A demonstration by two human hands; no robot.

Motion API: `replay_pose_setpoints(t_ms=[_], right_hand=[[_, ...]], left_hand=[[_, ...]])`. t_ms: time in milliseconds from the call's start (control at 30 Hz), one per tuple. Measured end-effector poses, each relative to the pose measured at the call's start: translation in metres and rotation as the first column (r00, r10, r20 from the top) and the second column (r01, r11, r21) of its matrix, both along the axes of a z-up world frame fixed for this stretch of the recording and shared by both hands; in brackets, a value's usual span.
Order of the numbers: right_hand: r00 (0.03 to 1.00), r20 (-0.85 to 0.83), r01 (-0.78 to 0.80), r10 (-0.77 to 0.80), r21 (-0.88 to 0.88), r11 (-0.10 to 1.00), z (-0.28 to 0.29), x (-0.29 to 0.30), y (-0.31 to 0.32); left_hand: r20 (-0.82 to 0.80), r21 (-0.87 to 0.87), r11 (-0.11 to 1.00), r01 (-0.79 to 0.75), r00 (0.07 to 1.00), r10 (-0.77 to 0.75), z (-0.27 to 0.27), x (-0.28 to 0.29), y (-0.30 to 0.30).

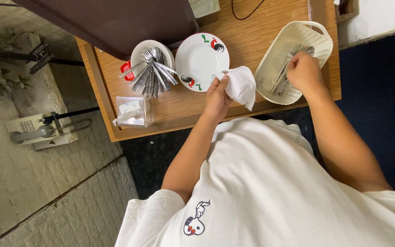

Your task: Cleaning individual forks and spoons with a paper tissue at a service counter.

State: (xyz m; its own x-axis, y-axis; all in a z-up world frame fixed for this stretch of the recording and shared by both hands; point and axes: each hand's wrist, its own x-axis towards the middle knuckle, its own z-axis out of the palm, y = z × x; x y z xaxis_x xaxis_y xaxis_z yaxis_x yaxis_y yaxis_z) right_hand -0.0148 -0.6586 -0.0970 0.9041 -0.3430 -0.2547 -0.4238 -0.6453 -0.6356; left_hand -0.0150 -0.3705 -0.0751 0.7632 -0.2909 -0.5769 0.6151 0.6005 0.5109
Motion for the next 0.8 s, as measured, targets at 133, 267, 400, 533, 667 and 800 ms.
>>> replay_pose_setpoints(t_ms=[133, 267, 400, 533, 667, 800], right_hand=[[0.964, -0.244, -0.161, 0.109, -0.205, 0.965, -0.041, 0.012, 0.013], [0.926, -0.377, -0.1, -0.01, -0.272, 0.957, -0.042, 0.021, 0.029], [0.931, -0.333, 0.106, -0.151, -0.151, 0.983, -0.048, 0.019, 0.031], [0.956, -0.214, 0.197, -0.201, -0.039, 0.98, -0.065, 0.02, 0.02], [0.926, -0.074, 0.369, -0.369, 0.369, 0.853, -0.024, 0.008, 0.046], [0.847, 0.019, 0.371, -0.531, 0.694, 0.617, 0.046, -0.012, 0.101]], left_hand=[[-0.036, 0.038, 0.999, -0.028, 0.999, 0.029, 0.013, -0.003, 0.005], [0.023, 0.022, 1.0, 0.015, 1.0, -0.016, 0.046, -0.001, 0.018], [0.055, 0.024, 0.996, 0.086, 0.995, -0.087, 0.06, -0.002, 0.04], [0.109, 0.013, 0.995, 0.098, 0.989, -0.099, 0.049, 0.001, 0.062], [0.164, 0.029, 0.986, 0.162, 0.973, -0.165, 0.068, 0.009, 0.085], [0.284, 0.08, 0.987, 0.136, 0.946, -0.153, 0.064, 0.021, 0.104]])
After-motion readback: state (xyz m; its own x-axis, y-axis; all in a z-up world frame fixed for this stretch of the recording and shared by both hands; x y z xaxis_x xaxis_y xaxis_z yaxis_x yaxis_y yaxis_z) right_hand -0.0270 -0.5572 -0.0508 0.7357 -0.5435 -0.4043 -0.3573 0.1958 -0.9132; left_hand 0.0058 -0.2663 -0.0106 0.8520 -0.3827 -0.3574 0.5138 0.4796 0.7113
